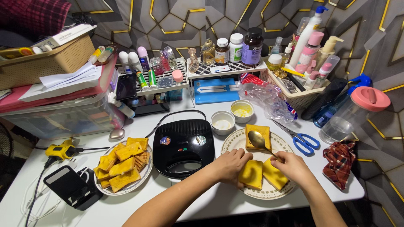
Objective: The person toasts yellow-coated bread slices in an electric sandwich press, opening the lid and removing finished pieces. They use a spoon to spread filling between bread slices and stack the finished sandwiches on a plate.
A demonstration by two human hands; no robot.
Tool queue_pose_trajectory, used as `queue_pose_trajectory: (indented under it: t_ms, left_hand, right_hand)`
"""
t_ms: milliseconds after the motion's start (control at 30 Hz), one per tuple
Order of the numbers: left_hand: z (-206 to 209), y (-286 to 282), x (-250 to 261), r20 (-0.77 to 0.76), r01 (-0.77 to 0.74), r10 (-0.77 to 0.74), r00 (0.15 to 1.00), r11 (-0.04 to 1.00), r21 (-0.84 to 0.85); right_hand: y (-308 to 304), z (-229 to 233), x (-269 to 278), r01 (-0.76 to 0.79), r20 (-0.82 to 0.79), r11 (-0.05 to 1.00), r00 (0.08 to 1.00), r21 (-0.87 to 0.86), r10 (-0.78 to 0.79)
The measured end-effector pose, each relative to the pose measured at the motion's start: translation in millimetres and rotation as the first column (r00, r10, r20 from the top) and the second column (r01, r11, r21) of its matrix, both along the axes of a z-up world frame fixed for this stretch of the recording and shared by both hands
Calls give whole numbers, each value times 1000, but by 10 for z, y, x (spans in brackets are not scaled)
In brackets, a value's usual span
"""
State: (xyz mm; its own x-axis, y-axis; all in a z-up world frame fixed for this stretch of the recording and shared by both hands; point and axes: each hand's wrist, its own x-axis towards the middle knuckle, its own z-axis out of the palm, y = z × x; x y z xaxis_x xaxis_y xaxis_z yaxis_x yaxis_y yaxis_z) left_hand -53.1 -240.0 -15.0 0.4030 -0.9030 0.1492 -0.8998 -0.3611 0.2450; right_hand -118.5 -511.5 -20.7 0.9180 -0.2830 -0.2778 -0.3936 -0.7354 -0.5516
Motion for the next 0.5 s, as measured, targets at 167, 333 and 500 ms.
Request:
queue_pose_trajectory:
  t_ms: [167,333,500]
  left_hand:
    - [85,121,-60,-59,-40,36,998,996,-79]
    - [88,136,-134,-98,-64,54,994,993,-104]
    - [17,159,-183,-132,-96,78,988,987,-132]
  right_hand:
    - [122,-202,175,-16,35,992,999,123,12]
    - [173,-314,247,-74,45,988,997,134,69]
    - [282,-199,213,36,-91,951,996,308,-8]
